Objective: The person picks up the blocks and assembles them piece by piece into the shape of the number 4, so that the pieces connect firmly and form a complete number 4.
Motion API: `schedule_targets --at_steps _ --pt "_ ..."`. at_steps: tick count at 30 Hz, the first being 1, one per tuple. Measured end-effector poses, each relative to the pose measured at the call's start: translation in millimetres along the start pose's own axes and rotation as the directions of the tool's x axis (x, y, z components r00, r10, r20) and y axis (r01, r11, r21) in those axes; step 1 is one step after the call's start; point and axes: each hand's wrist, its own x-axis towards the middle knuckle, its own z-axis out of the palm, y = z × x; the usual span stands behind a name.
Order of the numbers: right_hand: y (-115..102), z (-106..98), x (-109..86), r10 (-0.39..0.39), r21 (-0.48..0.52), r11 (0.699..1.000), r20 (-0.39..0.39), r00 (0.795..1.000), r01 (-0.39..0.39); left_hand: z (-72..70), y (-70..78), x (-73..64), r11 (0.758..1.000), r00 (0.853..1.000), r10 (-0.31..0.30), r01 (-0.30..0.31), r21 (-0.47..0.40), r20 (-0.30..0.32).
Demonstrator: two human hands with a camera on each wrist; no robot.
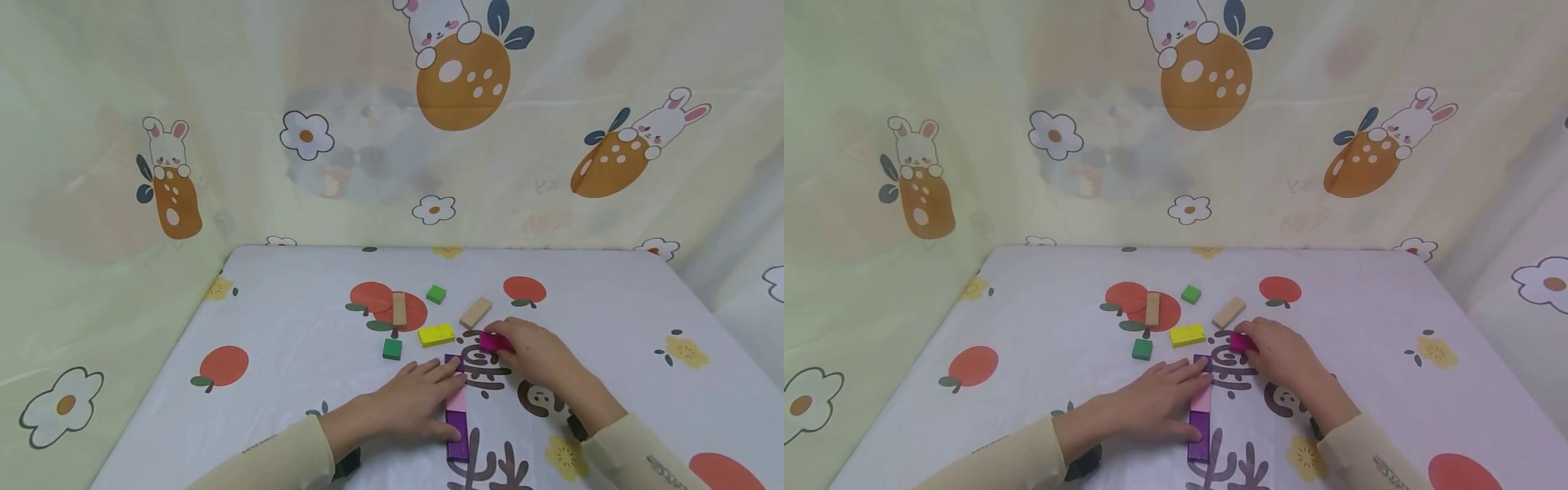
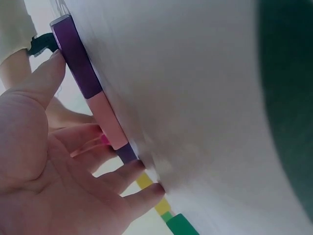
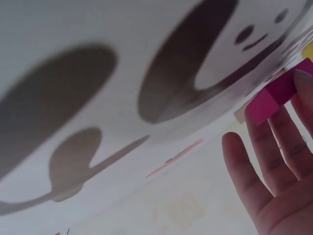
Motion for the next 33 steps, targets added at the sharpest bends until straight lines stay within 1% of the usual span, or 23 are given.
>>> schedule_targets --at_steps 6,9,18,26,33 --pt "-9 -2 -2.9 -0.035 0.006 0.999 -0.004 0.999 0.035 -0.2 -0.8 0.0 1.0 1.0 0.001 -0.001 0.017 -0.002" --pt "-14 -4 -5.0 -0.063 0.002 0.998 -0.011 0.998 0.063 -1.0 -0.5 -0.3 1.0 1.0 -0.001 0.001 0.015 0.001" --pt "-26 -4 -13.5 -0.115 0.004 0.993 -0.002 0.993 0.115 -1.7 -0.7 -0.7 1.0 1.0 0.006 -0.006 0.016 0.001" --pt "-30 3 -16.2 -0.108 0.02 0.994 0.036 0.993 0.107 -1.6 -1.1 -1.0 1.0 1.0 0.006 -0.007 0.015 0.004" --pt "-31 8 -15.8 -0.144 -0.008 0.989 0.034 0.989 0.144 -1.5 -0.7 -1.5 1.0 1.0 0.007 -0.007 0.012 0.004"
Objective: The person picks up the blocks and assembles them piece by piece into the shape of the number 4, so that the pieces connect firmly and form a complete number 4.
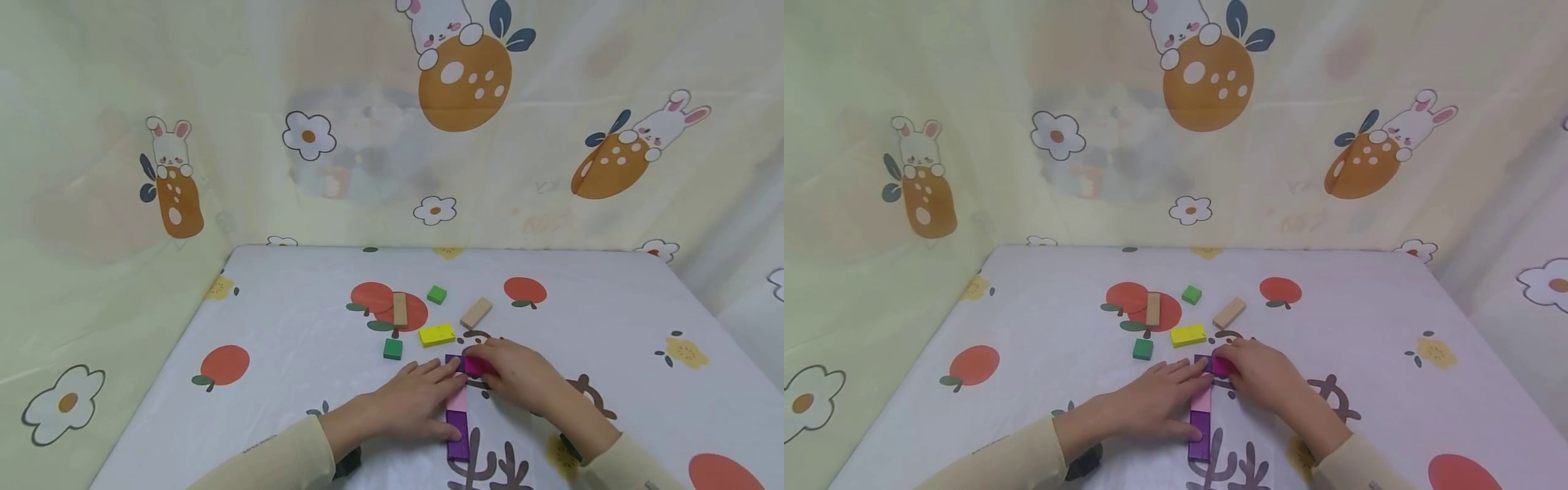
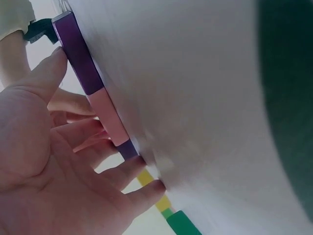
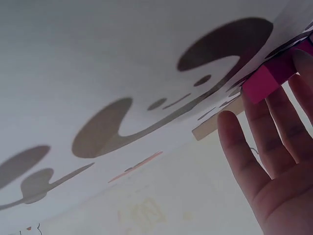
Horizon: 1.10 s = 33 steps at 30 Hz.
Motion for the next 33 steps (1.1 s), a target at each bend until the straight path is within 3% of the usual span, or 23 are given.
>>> schedule_targets --at_steps 21,27,33 --pt "0.2 7.3 -0.3 -0.055 -0.04 0.998 -0.05 0.997 0.053 0.8 -1.0 2.7 1.0 1.0 -0.018 0.018 0.01 0.005" --pt "-2.9 3.3 -2.4 -0.024 -0.01 1.0 -0.024 0.999 0.024 -0.9 1.7 3.6 0.998 1.0 -0.017 0.017 0.054 0.005" --pt "-6.5 -1.9 -8.6 -0.034 0.006 0.999 -0.073 0.997 0.035 -2.9 3.4 0.8 0.993 0.999 0.002 0.002 0.12 -0.036"
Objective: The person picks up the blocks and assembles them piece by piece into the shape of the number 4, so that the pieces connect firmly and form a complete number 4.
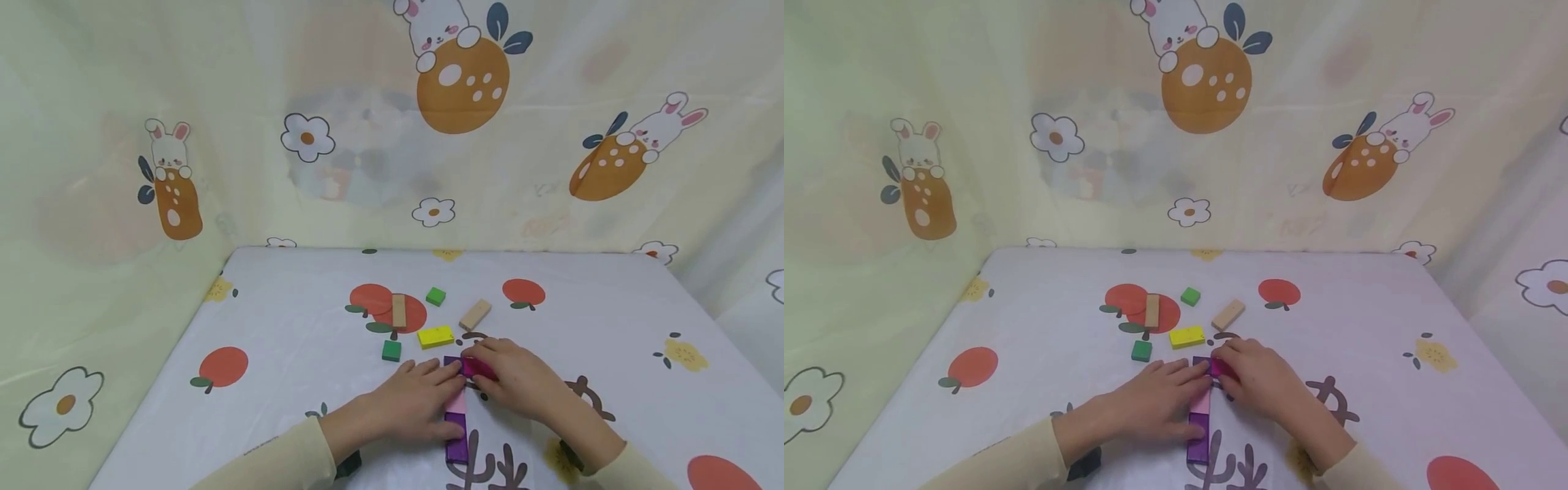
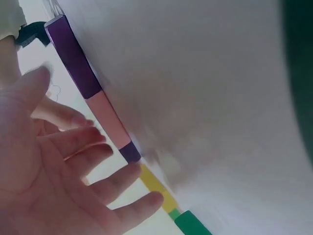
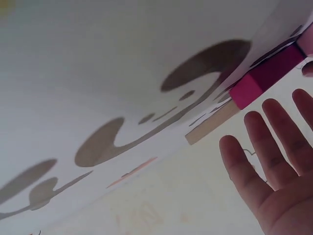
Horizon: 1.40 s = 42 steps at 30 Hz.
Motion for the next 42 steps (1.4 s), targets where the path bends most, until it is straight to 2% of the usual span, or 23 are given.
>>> schedule_targets --at_steps 3,7,12,17,23,26,31,36,39,42 --pt "-3 -1 -5.4 -0.008 0.029 1.0 -0.011 1.0 0.009 -1.8 -2.1 -2.0 0.999 0.999 -0.003 0.005 0.045 -0.054" --pt "-8 -1 -14.0 -0.018 0.024 1.0 0.017 1.0 0.018 -5.7 -11.1 -0.8 0.994 0.994 -0.035 0.046 0.103 -0.107" --pt "-17 4 -23.1 -0.075 -0.01 0.997 0.068 0.995 0.075 -8.9 -25.2 4.7 0.985 0.988 -0.096 0.112 0.132 -0.122" --pt "-24 9 -25.1 -0.121 -0.011 0.992 0.117 0.986 0.123 -13.9 -33.9 14.5 0.977 0.98 -0.133 0.155 0.145 -0.15" --pt "-26 15 -26.9 -0.149 -0.045 0.987 0.099 0.984 0.154 -17.3 -41.3 27.0 0.973 0.976 -0.158 0.18 0.145 -0.148" --pt "-25 18 -29.2 -0.16 -0.054 0.985 0.096 0.983 0.165 -18.4 -42.7 33.0 0.974 0.978 -0.156 0.175 0.144 -0.139" --pt "-24 22 -31.8 -0.179 -0.074 0.98 0.074 0.981 0.184 -20.1 -42.4 41.3 0.972 0.985 -0.118 0.141 0.188 -0.128" --pt "-23 25 -32.2 -0.202 -0.088 0.975 0.045 0.978 0.205 -19.8 -40.8 47.0 0.956 0.987 -0.11 0.138 0.258 -0.12" --pt "-23 25 -31.7 -0.213 -0.098 0.972 0.034 0.976 0.215 -20.0 -40.1 50.1 0.945 0.986 -0.1 0.136 0.296 -0.132" --pt "-23 25 -31.6 -0.217 -0.106 0.97 0.027 0.976 0.218 -20.5 -40.8 54.0 0.933 0.985 -0.065 0.117 0.34 -0.159"
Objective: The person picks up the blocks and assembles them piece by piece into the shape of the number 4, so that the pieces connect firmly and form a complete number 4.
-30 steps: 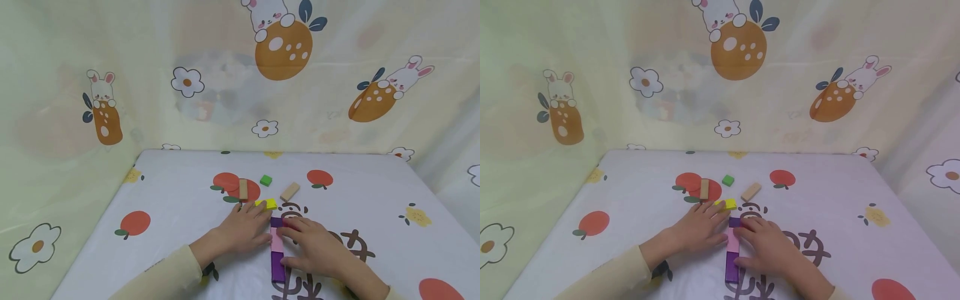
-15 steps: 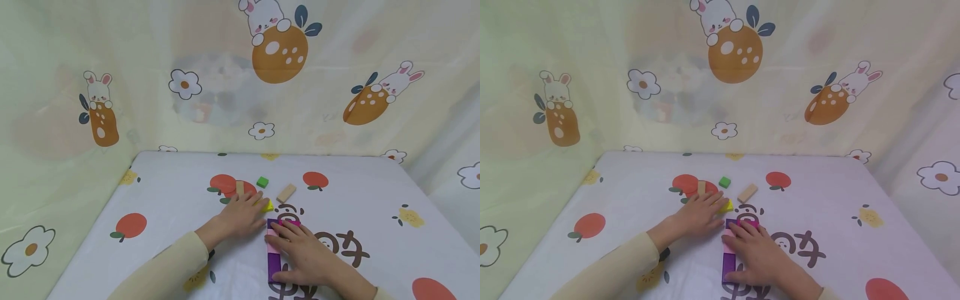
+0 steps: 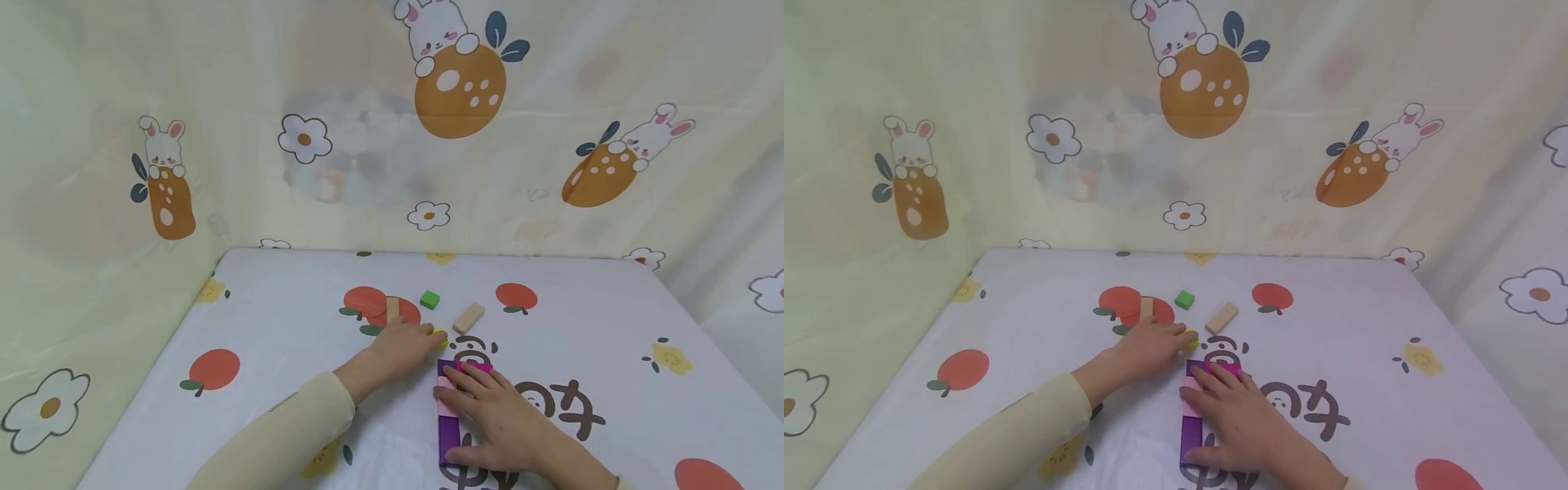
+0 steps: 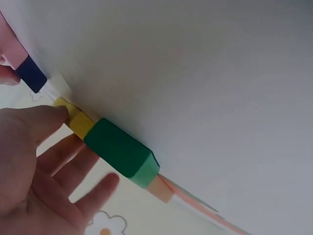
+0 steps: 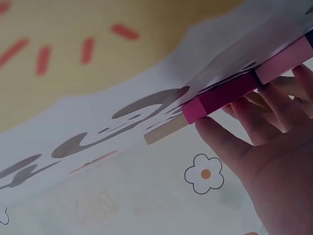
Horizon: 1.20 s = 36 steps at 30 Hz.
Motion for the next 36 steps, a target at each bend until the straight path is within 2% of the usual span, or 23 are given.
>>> schedule_targets --at_steps 4,7,18,29,36 --pt "0 -2 -0.3 0.01 0.019 1.0 0.024 1.0 -0.011 1.4 -1.2 4.4 0.999 0.999 0.023 -0.022 0.045 -0.034" --pt "0 -3 -1.1 0.018 0.024 1.0 0.048 0.999 -0.019 4.2 -1.9 4.6 0.999 0.999 0.027 -0.025 0.045 -0.042" --pt "0 -2 -1.7 0.015 0.0 1.0 0.044 0.999 -0.015 5.1 -4.9 -1.8 0.993 0.998 -0.005 -0.003 -0.121 -0.062" --pt "0 -2 -0.9 -0.009 -0.017 1.0 0.002 1.0 0.009 3.1 -10.3 -24.6 0.993 0.993 0.042 -0.054 -0.103 -0.114" --pt "0 -2 -0.8 0.002 0.006 1.0 0.016 1.0 -0.002 0.7 -7.8 -36.4 0.991 0.993 0.061 -0.073 -0.109 -0.106"
